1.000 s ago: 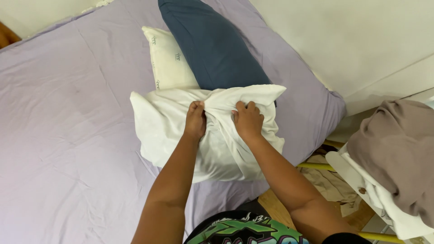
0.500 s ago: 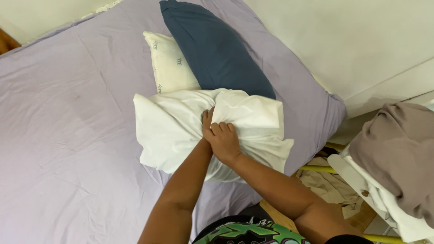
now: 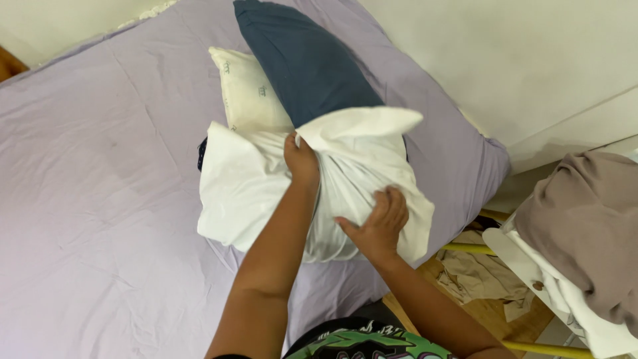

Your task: The person puts a white pillowcase onto a dark blue pillow with a star and moon pattern. They repeatedly pull the fabric over the pillow, tuck the corners, and smooth the surface. The person also adjusts the purple bedsheet on the bed.

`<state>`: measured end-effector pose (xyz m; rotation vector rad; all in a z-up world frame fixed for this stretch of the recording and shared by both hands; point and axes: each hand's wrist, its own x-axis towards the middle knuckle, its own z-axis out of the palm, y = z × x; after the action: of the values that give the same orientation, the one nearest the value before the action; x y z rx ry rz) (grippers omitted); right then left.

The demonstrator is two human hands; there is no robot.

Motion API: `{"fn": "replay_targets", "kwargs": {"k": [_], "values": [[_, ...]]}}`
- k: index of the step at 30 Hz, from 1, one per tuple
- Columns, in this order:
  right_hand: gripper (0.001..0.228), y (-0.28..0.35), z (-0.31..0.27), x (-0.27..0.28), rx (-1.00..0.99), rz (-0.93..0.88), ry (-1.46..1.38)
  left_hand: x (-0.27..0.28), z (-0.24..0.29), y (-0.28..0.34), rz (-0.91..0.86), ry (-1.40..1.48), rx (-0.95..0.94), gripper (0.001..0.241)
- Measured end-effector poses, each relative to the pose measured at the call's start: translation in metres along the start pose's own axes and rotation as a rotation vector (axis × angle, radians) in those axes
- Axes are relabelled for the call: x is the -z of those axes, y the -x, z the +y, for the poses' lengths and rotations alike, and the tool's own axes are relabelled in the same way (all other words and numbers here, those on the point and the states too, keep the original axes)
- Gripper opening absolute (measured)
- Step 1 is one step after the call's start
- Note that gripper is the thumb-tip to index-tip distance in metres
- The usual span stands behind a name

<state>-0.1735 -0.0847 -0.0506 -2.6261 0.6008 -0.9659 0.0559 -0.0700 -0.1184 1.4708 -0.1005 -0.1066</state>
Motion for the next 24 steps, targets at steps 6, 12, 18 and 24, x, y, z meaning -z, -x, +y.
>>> {"fn": "replay_targets", "kwargs": {"k": [6, 12, 18, 24], "values": [[0.06, -0.014, 0.037, -0.006, -0.072, -0.084, 0.056, -0.002, 0.023, -0.007, 0.061, 0.591, 0.532, 0.032], [0.015, -0.103, 0.014, 0.057, 0.225, 0.19, -0.102, 0.05, 0.199, 0.032, -0.04, 0.603, 0.631, 0.04], [0.017, -0.168, -0.024, 0.054, 0.473, 0.217, -0.293, 0.093, 0.206, 0.048, 0.052, 0.556, 0.58, 0.048], [0.022, -0.114, 0.006, -0.072, 0.435, -0.012, -0.133, 0.127, 0.04, 0.038, 0.297, 0.311, 0.51, 0.059]]}}
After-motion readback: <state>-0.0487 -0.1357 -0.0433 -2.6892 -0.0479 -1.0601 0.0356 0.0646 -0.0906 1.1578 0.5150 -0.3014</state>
